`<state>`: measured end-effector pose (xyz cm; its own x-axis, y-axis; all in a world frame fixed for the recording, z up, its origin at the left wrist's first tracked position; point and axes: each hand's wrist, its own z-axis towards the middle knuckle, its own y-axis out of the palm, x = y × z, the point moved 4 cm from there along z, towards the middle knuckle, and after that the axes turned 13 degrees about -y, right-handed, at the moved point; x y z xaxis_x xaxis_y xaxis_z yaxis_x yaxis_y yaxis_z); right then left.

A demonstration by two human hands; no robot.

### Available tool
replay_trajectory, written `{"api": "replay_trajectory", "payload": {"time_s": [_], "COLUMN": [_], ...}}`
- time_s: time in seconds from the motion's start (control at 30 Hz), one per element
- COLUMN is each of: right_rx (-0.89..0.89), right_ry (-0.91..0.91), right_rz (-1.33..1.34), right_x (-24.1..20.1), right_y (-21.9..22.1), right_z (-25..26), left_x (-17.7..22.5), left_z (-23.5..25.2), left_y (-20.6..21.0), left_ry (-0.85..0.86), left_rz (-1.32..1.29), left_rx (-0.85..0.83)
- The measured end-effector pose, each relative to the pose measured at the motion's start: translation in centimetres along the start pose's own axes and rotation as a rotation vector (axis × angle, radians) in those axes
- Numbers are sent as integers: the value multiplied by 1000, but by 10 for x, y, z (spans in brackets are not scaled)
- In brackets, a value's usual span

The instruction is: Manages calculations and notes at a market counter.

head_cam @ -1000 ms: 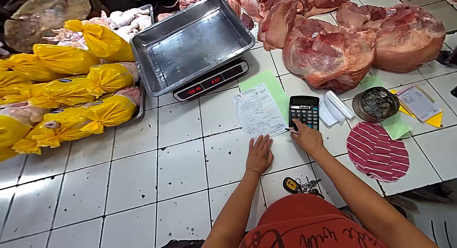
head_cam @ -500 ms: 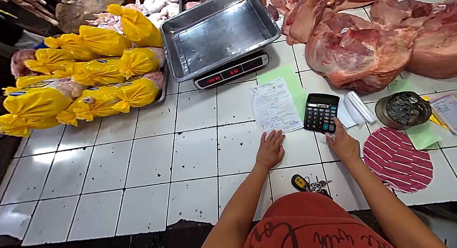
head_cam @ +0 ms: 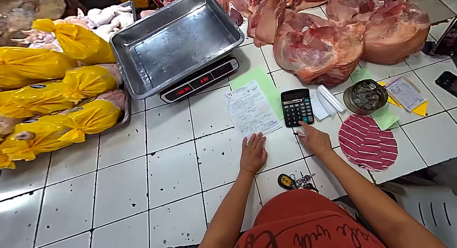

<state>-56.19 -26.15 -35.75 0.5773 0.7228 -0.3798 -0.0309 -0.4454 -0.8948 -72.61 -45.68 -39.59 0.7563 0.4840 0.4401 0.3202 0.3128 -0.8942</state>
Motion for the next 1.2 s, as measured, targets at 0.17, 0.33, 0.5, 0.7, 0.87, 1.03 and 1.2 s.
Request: {"api": "replay_trajectory", "payload": {"time_s": [0.17, 0.33, 0.5, 0.7, 0.87, 1.03, 1.2], "right_rx": [20, -154, 16, 141, 104, 71, 9], "right_ry": [-28, 27, 54, 78, 82, 81, 84], "right_rz": [27, 10, 49, 10, 10, -7, 1], "right_x": [-24, -36, -18, 13, 10, 7, -2], "right_y": [-15, -14, -21, -20, -19, -23, -26], "right_z": [28, 54, 36, 21, 28, 28, 29], "left_x": [0, 0, -1, 0, -3, 1, 0], "left_z": [-1, -1, 0, 1, 0, 0, 0], "left_y": [3, 2, 1, -1, -1, -2, -2], "left_ry": [-1, 6, 1, -4, -21, -14, -10], "left_rz": [6, 16, 13, 5, -9, -15, -17], "left_rx": [1, 18, 10, -22, -30, -25, -7]}}
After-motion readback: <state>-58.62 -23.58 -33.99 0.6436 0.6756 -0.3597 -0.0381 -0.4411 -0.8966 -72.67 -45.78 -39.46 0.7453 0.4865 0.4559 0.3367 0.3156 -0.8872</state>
